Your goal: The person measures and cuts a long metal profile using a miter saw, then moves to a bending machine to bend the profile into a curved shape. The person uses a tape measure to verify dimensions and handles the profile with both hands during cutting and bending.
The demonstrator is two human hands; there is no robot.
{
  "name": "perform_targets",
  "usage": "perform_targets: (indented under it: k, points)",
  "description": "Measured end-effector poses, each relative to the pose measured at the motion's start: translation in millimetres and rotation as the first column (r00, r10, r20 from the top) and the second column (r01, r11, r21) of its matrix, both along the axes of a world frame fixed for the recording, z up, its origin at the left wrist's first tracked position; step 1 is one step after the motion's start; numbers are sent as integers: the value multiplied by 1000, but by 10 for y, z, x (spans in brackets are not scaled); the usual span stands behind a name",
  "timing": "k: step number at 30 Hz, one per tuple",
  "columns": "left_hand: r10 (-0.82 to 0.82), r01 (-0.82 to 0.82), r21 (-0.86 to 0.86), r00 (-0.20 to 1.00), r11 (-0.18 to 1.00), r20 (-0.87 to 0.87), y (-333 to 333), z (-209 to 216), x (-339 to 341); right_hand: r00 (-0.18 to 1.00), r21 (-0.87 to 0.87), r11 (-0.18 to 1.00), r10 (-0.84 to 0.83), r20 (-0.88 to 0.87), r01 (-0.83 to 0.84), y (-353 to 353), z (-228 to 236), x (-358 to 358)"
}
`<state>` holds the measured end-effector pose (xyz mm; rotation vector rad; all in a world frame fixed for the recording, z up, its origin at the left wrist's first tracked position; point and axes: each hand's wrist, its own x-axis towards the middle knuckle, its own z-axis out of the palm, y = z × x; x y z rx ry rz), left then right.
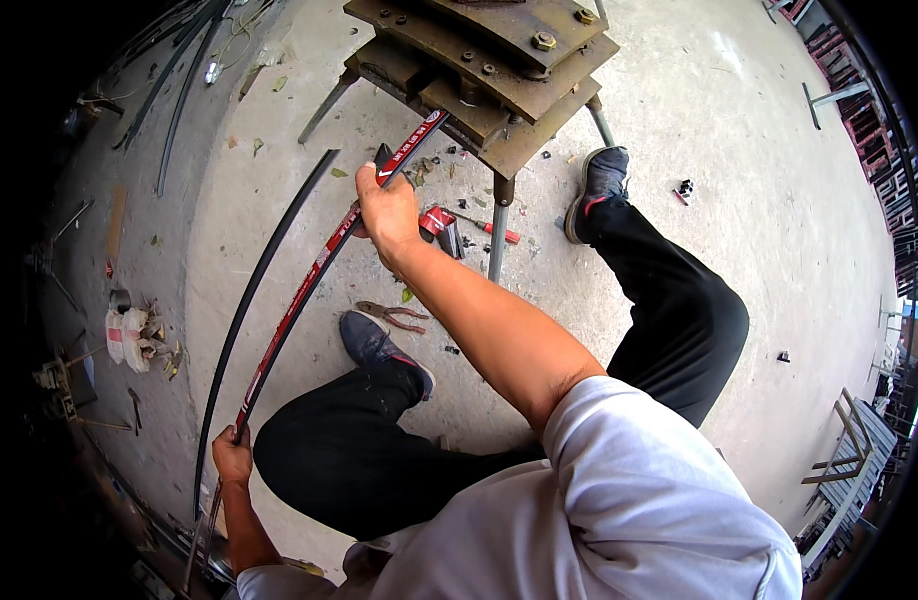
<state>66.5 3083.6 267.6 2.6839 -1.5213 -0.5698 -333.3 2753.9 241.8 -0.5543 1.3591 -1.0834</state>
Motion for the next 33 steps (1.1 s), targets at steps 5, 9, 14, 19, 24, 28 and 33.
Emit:
perform_targets:
  k: [5,9,14,19,24,28,33]
  points:
    - [-30,33,-37,997,999,76,-315,168,-33,967,-69,969,244,71,-239,420,5,-107]
    - [-51,56,-58,995,997,84,-441,195,-33,918,-102,913,396,-7,-395,712,47,-422]
    - [-2,3,-5,997,1000,82,-347,235,-172,932,-183,921,310,-186,-343,795,105,-1142]
    - [-7,6,20,998,1000,66,-405,234,-116,948,-295,933,115,-297,-206,600,612,-1712]
    - [-35,35,-5,997,999,67,-396,201,-73,936,-489,860,-39,-350,-147,397,1338,-1996]
    - [-40,42,-15,994,999,104,-382,283,-111,926,-667,733,-150,-346,-131,169,1981,-2164]
    - [7,-8,30,999,1000,44,-448,242,-173,864,-878,450,-364,-347,-163,-110,3022,-2342]
